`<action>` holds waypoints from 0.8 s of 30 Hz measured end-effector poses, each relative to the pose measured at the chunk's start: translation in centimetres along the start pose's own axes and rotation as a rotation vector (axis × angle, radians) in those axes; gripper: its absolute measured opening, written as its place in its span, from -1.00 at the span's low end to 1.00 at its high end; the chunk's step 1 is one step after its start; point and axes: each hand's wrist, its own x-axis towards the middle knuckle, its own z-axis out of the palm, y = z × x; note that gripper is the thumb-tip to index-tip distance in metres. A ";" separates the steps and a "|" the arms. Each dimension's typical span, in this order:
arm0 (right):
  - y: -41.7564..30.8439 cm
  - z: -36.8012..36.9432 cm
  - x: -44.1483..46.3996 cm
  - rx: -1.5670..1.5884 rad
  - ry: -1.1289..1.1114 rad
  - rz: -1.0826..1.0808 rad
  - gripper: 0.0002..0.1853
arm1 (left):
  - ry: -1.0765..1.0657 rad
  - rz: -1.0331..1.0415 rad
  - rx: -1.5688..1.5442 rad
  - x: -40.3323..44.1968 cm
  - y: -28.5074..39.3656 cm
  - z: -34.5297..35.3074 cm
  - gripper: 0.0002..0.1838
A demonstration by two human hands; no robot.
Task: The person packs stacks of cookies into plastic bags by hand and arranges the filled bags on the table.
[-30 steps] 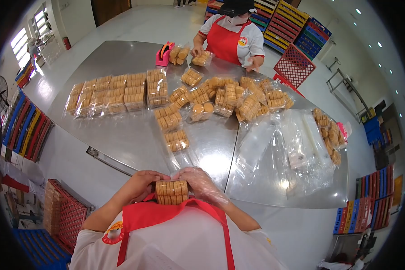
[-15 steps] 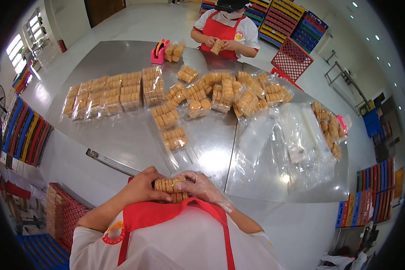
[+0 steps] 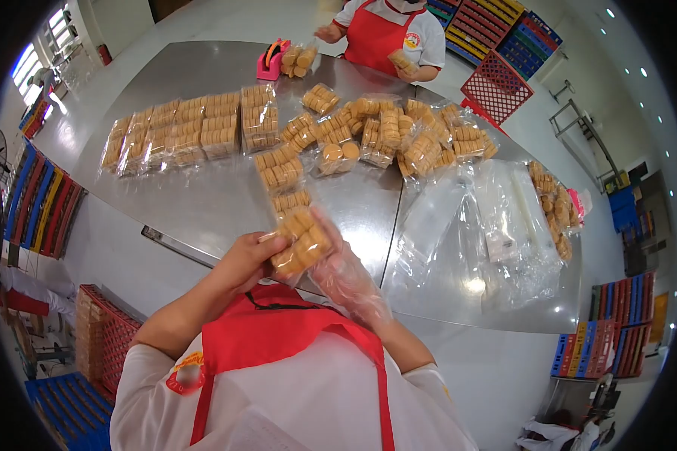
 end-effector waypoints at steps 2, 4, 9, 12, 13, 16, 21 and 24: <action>-1.1 0.9 0.3 -0.158 0.223 0.015 -0.28 | 0.037 -0.031 -0.027 0.9 0.0 1.9 -0.48; -2.5 1.5 0.1 -0.225 0.385 0.075 -0.34 | -0.014 -0.072 0.131 1.5 -0.5 2.1 -0.47; -3.8 -2.2 -3.8 0.121 0.539 0.091 -0.42 | 0.067 0.724 1.254 1.6 -1.2 1.7 -0.58; -2.8 -5.5 -6.5 0.191 0.593 0.150 -0.41 | -0.121 1.358 1.895 3.5 -1.3 0.8 -0.70; -2.1 -6.3 -7.1 0.294 0.612 0.219 -0.38 | -0.250 1.498 2.043 4.3 -1.3 0.5 -0.71; -0.6 -5.8 -8.3 0.188 0.522 0.346 -0.38 | -0.237 1.285 2.207 5.6 -1.9 1.4 -0.73; -0.6 -4.5 -7.0 0.096 0.421 0.450 -0.40 | -0.344 1.311 2.194 4.7 -1.5 2.8 -0.80; 0.4 -5.9 -7.2 0.076 0.426 0.441 -0.43 | -0.385 1.193 2.301 5.0 -1.5 2.8 -0.79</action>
